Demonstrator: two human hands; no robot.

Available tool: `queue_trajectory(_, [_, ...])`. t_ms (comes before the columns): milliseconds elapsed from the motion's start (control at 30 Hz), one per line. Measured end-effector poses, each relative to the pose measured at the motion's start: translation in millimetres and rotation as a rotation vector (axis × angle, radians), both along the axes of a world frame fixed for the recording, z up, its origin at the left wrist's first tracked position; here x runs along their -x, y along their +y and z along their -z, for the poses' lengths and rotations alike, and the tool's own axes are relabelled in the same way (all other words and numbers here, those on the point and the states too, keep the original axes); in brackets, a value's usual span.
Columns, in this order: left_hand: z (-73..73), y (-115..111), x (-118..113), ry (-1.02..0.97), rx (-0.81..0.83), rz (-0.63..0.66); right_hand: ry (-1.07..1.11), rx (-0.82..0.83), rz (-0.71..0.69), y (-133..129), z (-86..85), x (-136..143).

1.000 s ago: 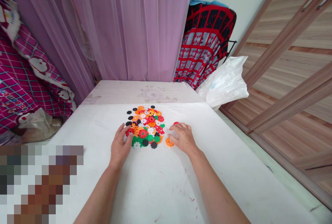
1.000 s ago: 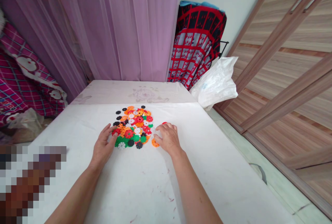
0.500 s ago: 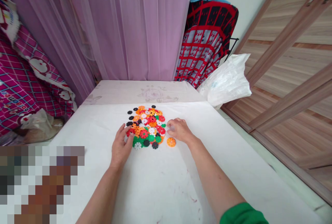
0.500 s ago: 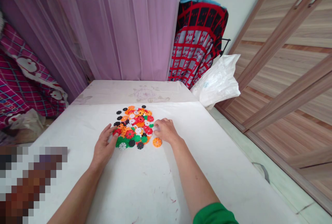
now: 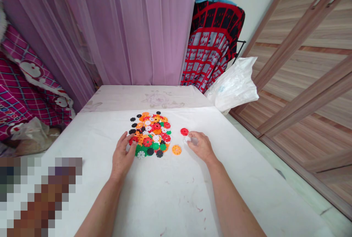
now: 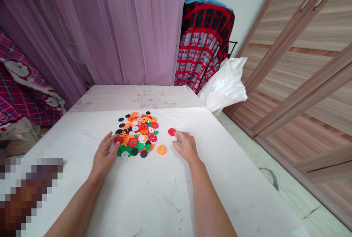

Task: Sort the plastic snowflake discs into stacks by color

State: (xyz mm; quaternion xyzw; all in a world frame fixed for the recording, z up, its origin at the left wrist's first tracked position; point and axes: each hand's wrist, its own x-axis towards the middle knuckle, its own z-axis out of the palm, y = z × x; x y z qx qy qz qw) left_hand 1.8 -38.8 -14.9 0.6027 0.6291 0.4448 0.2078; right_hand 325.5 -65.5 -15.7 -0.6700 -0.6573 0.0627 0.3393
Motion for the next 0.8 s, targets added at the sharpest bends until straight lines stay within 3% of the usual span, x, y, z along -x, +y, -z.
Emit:
queue_trajectory(400, [1.8,1.0,0.3,-0.017,-0.006,0.012,-0.138,0.036,-0.008,-2.6,-3.3,6.3])
queue_trajectory(800, [0.7,0.3,-0.5,-0.021,-0.002,0.016,-0.187,0.078,-0.033,-0.5,6.3,5.3])
